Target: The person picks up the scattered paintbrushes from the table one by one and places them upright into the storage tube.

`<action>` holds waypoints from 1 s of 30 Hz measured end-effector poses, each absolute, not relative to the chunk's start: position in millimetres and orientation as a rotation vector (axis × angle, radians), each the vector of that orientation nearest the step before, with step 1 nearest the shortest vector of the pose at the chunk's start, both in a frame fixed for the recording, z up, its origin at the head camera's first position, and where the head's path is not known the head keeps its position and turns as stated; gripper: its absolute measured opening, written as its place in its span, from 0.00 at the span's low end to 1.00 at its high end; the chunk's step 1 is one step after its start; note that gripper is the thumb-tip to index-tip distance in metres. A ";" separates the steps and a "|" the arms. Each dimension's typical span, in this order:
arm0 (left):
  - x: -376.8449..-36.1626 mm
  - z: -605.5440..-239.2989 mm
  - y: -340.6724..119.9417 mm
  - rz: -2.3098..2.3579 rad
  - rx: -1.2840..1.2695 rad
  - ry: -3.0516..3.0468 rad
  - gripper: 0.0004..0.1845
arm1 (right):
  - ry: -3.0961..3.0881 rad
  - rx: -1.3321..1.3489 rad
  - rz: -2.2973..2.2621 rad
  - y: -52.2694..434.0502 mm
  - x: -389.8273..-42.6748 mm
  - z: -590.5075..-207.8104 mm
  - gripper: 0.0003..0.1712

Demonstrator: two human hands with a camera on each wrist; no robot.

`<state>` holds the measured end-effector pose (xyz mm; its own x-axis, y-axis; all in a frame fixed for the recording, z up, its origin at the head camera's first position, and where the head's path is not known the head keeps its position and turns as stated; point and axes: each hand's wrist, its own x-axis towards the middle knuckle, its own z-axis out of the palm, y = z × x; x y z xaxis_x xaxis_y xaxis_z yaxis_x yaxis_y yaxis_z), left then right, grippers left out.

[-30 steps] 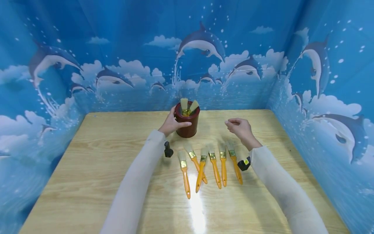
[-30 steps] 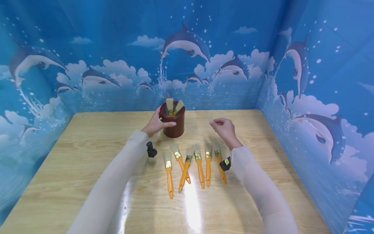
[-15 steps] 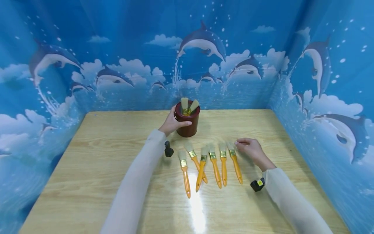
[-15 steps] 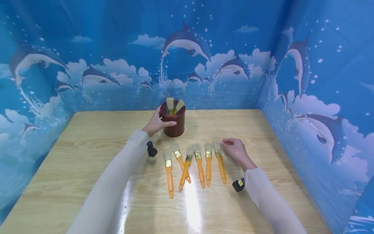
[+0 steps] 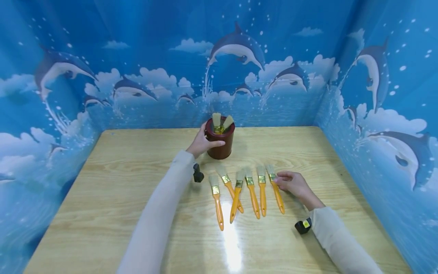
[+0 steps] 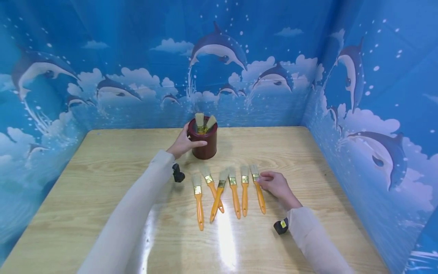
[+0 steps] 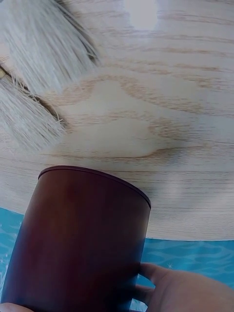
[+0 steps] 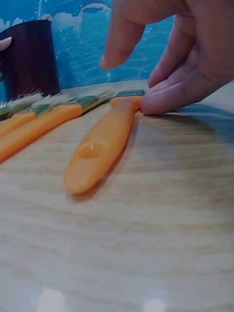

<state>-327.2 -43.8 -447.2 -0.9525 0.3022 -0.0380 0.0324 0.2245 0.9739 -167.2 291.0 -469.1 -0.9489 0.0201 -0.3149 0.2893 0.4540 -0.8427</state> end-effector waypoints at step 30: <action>-326.2 -448.6 -44.8 1.784 0.303 2.279 0.59 | 2.801 0.245 -1.086 272.6 -171.9 -475.3 0.19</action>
